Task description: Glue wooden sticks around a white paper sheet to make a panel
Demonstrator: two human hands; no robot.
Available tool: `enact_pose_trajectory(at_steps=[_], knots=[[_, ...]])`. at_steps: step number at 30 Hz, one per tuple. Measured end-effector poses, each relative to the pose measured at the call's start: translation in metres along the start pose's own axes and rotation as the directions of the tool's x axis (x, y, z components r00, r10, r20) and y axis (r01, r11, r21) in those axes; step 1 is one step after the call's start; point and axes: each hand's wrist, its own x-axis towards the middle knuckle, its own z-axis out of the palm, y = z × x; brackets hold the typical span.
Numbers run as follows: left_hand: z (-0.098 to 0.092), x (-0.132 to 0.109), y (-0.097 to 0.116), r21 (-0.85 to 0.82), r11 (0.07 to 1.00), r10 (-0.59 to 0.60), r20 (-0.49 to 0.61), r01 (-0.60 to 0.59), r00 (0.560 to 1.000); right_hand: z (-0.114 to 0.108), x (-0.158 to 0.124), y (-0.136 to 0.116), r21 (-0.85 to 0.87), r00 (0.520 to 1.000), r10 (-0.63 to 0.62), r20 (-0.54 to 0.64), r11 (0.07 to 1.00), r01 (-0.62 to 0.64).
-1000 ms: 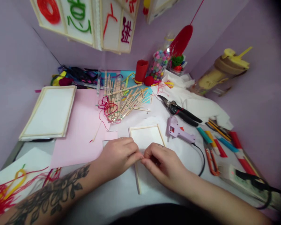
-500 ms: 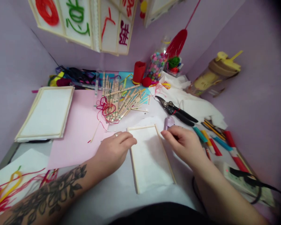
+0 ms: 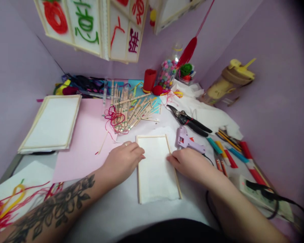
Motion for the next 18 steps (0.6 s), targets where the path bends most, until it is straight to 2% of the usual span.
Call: enact_pose_trajectory(at_steps=[4, 10, 18], knots=[[0.010, 0.004, -0.003, 0.112, 0.992, 0.072, -0.118, -0.059, 0.990, -0.001, 0.002, -0.005, 0.006, 1.000, 0.027, -0.014, 1.000, -0.027], [0.022, 0.010, -0.008, 0.133, 0.990, 0.051, -0.001, -0.050, 0.999, 0.003, 0.003, -0.007, 0.003, 0.998, 0.006, -0.070, 1.000, -0.006], [0.019, 0.011, -0.008, 0.107, 0.994, 0.027, 0.064, -0.034, 0.998, 0.006, 0.003, -0.007, 0.031, 0.997, 0.013, -0.080, 0.999, -0.011]])
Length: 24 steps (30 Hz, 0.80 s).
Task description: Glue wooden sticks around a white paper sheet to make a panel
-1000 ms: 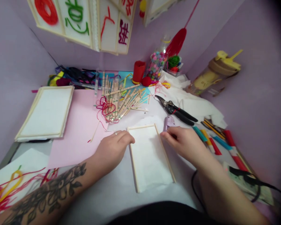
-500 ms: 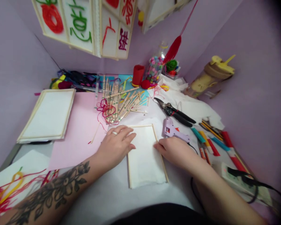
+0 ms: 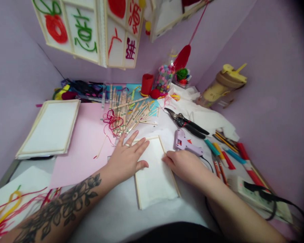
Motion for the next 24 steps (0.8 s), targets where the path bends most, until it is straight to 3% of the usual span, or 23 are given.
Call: enact_pose_trajectory(at_steps=[9, 12, 15, 17, 20, 22, 24], knots=[[-0.005, 0.001, 0.001, -0.084, 0.996, -0.042, 0.013, 0.043, 0.999, 0.001, -0.001, 0.001, 0.009, 1.000, -0.013, -0.015, 1.000, 0.013], [-0.007, 0.000, -0.004, -0.131, 0.988, -0.094, -0.111, 0.080, 0.989, 0.001, -0.002, 0.001, 0.028, 1.000, -0.011, -0.029, 1.000, 0.012], [-0.023, -0.004, -0.021, -0.175, 0.972, -0.206, -0.311, 0.157, 0.928, -0.001, -0.003, 0.001, 0.046, 0.999, 0.013, -0.053, 0.999, -0.011], [-0.045, -0.009, -0.037, -0.184, 0.931, -0.362, -0.342, 0.316, 0.867, -0.003, -0.004, 0.001, 0.062, 0.997, 0.024, -0.067, 0.998, -0.020], [-0.078, -0.018, -0.058, -0.028, 0.755, -0.649, -0.181, 0.656, 0.739, -0.005, -0.005, 0.001, 0.079, 0.996, 0.024, -0.083, 0.997, -0.018], [-0.089, -0.022, -0.066, 0.117, 0.681, -0.720, -0.075, 0.723, 0.690, -0.004, -0.005, 0.002, 0.086, 0.995, 0.012, -0.098, 0.996, -0.004], [-0.088, -0.024, -0.066, 0.192, 0.689, -0.717, 0.048, 0.699, 0.695, -0.002, -0.004, 0.003, 0.090, 0.994, 0.000, -0.109, 0.996, 0.010]])
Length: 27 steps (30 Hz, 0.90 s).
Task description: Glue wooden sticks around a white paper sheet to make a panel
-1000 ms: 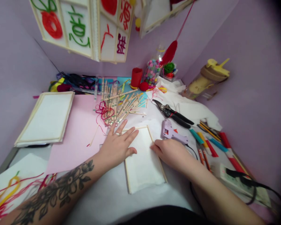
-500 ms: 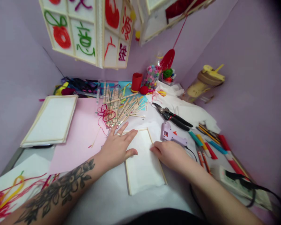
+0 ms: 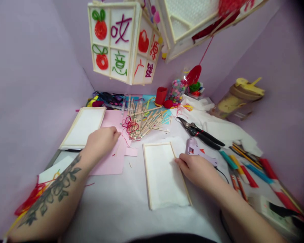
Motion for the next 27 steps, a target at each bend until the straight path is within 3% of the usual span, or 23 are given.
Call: enact_pose_trajectory(at_steps=[3, 8, 17, 22, 27], knots=[[0.013, -0.002, 0.005, 0.000, 0.996, 0.084, 0.120, -0.085, 0.989, 0.003, 0.001, 0.001, -0.005, 1.000, -0.003, -0.003, 1.000, 0.003], [0.029, 0.002, 0.006, 0.059, 0.992, 0.101, 0.140, -0.111, 0.985, 0.002, -0.001, -0.001, 0.007, 1.000, -0.002, 0.005, 1.000, 0.002], [0.017, 0.020, 0.006, 0.067, 0.997, 0.020, 0.042, -0.023, 0.999, 0.000, -0.001, 0.000, 0.037, 1.000, 0.002, -0.007, 0.999, -0.002], [0.022, 0.019, 0.014, 0.021, 0.999, 0.043, 0.123, -0.046, 0.991, -0.003, -0.003, 0.000, 0.050, 1.000, 0.007, -0.002, 0.999, -0.007], [0.032, 0.015, 0.004, -0.157, 0.987, 0.050, 0.131, -0.029, 0.990, -0.006, -0.006, 0.002, 0.070, 1.000, -0.001, -0.015, 0.998, 0.002]])
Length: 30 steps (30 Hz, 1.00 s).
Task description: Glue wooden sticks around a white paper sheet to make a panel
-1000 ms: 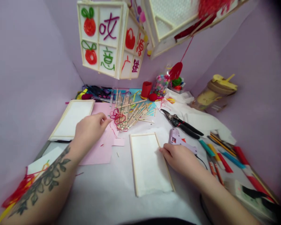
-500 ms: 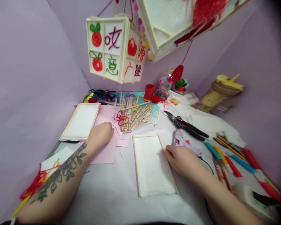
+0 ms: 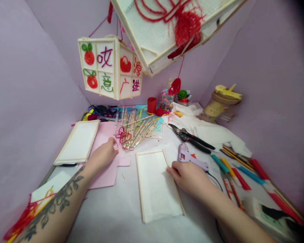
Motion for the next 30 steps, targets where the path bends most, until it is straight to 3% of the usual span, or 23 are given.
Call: enact_pose_trajectory(at_steps=[4, 8, 10, 12, 15, 17, 22, 26, 30], knots=[[-0.017, -0.007, 0.008, -0.147, 0.989, 0.023, -0.038, -0.028, 0.999, -0.001, 0.000, 0.002, 0.019, 1.000, 0.004, -0.006, 1.000, -0.004], [-0.034, 0.003, 0.041, -0.199, 0.950, 0.223, -0.101, -0.239, 0.970, 0.001, 0.001, 0.002, 0.032, 1.000, -0.006, -0.004, 0.999, 0.006], [-0.033, 0.019, 0.057, -0.129, 0.952, 0.264, -0.115, -0.278, 0.958, 0.002, 0.002, 0.003, 0.030, 1.000, -0.003, -0.002, 1.000, 0.003], [-0.027, 0.039, 0.070, -0.050, 0.971, 0.221, -0.181, -0.234, 0.958, 0.003, 0.003, 0.003, 0.028, 1.000, -0.003, 0.001, 1.000, 0.003], [-0.012, 0.065, 0.089, 0.042, 0.955, 0.292, -0.302, -0.293, 0.908, 0.005, 0.004, 0.004, 0.019, 1.000, -0.003, -0.018, 1.000, 0.003], [-0.002, 0.078, 0.103, 0.037, 0.944, 0.326, -0.239, -0.327, 0.915, 0.006, 0.004, 0.004, 0.013, 1.000, -0.004, -0.029, 1.000, 0.004], [0.010, 0.097, 0.128, 0.002, 0.984, 0.177, -0.122, -0.178, 0.977, 0.006, 0.005, 0.004, 0.022, 1.000, -0.009, -0.017, 1.000, 0.010], [0.004, 0.103, 0.127, -0.056, 0.984, 0.160, -0.119, -0.167, 0.980, 0.003, 0.002, 0.006, 0.040, 0.999, 0.005, -0.037, 0.999, -0.004], [-0.006, 0.091, 0.117, -0.205, 0.954, 0.193, -0.132, -0.217, 0.972, -0.001, 0.001, 0.010, 0.104, 0.994, 0.044, -0.097, 0.994, -0.034]])
